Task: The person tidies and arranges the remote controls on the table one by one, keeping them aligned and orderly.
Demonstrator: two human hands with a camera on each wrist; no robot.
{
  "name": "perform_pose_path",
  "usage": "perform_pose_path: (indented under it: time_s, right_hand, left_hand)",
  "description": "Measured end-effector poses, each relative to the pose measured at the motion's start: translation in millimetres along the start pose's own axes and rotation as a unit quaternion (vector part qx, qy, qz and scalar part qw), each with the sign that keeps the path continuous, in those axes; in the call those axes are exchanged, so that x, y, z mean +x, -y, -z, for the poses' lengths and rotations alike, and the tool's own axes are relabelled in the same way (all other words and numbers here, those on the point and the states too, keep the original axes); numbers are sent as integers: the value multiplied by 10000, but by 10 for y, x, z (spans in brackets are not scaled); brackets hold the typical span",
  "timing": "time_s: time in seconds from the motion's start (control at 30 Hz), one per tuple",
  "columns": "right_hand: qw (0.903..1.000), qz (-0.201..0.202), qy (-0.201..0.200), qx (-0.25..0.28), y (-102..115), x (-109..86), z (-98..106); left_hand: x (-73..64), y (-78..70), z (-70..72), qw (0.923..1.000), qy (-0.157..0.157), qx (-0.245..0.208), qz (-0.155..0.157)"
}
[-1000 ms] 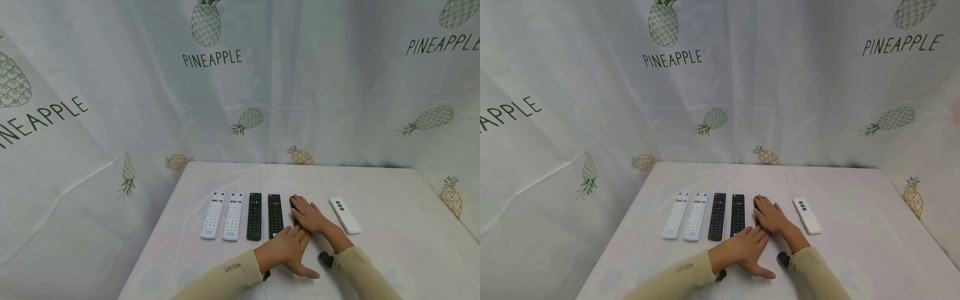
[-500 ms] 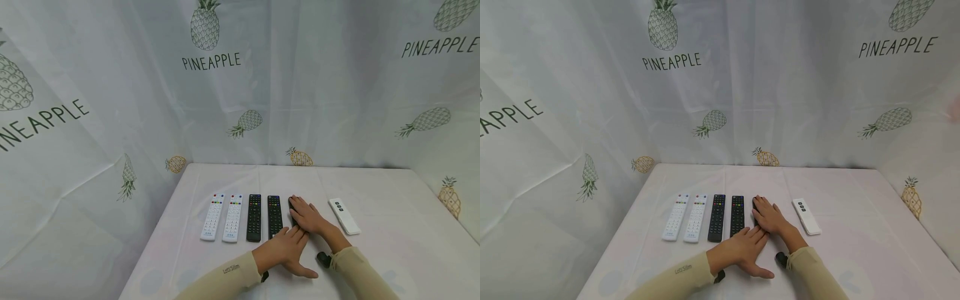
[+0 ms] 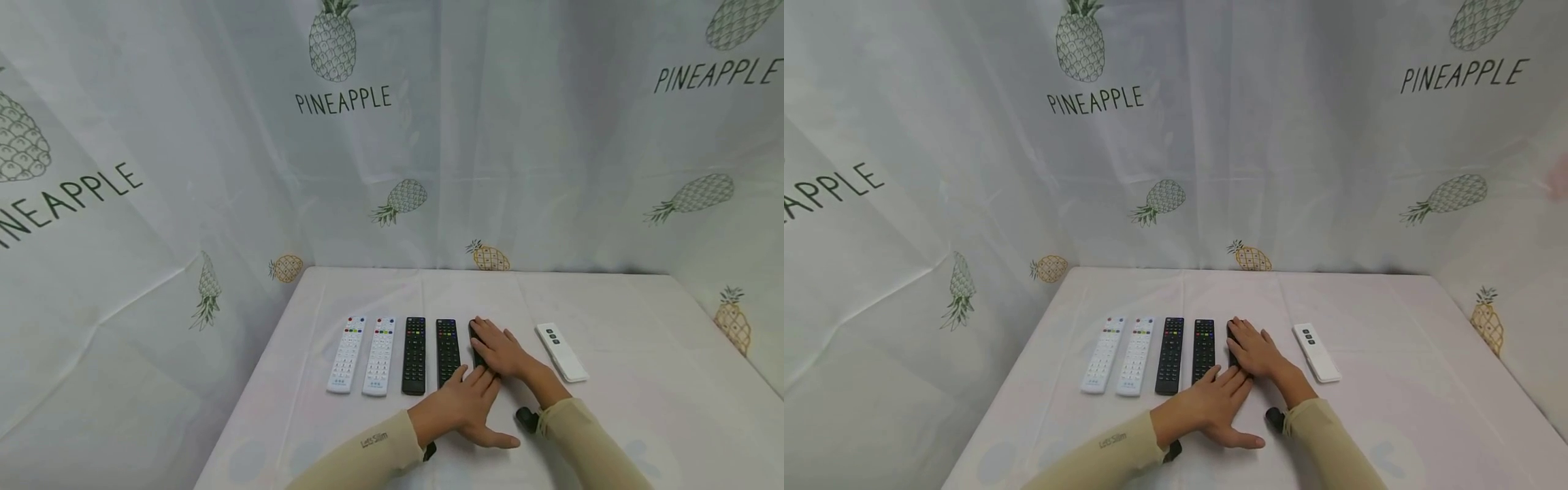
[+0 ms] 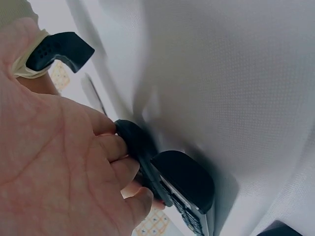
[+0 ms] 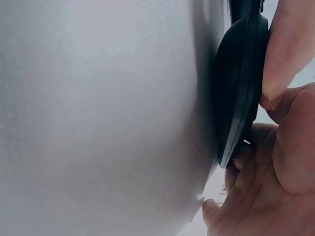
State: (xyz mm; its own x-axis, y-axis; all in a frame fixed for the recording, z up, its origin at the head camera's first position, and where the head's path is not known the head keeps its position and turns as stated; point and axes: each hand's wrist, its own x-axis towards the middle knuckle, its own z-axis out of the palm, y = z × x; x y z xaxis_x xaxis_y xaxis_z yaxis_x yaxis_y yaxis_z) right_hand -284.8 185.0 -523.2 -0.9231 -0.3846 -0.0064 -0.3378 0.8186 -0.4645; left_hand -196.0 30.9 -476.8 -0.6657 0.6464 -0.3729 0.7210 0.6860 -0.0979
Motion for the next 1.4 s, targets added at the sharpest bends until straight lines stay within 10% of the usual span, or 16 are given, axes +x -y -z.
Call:
perform_pose_path:
  time_s: [1.4]
  right_hand:
    - [10000,-55,-74,-32,-24,52,-74]
  left_hand:
    - [22,-27,-11,9997,194,-1,147]
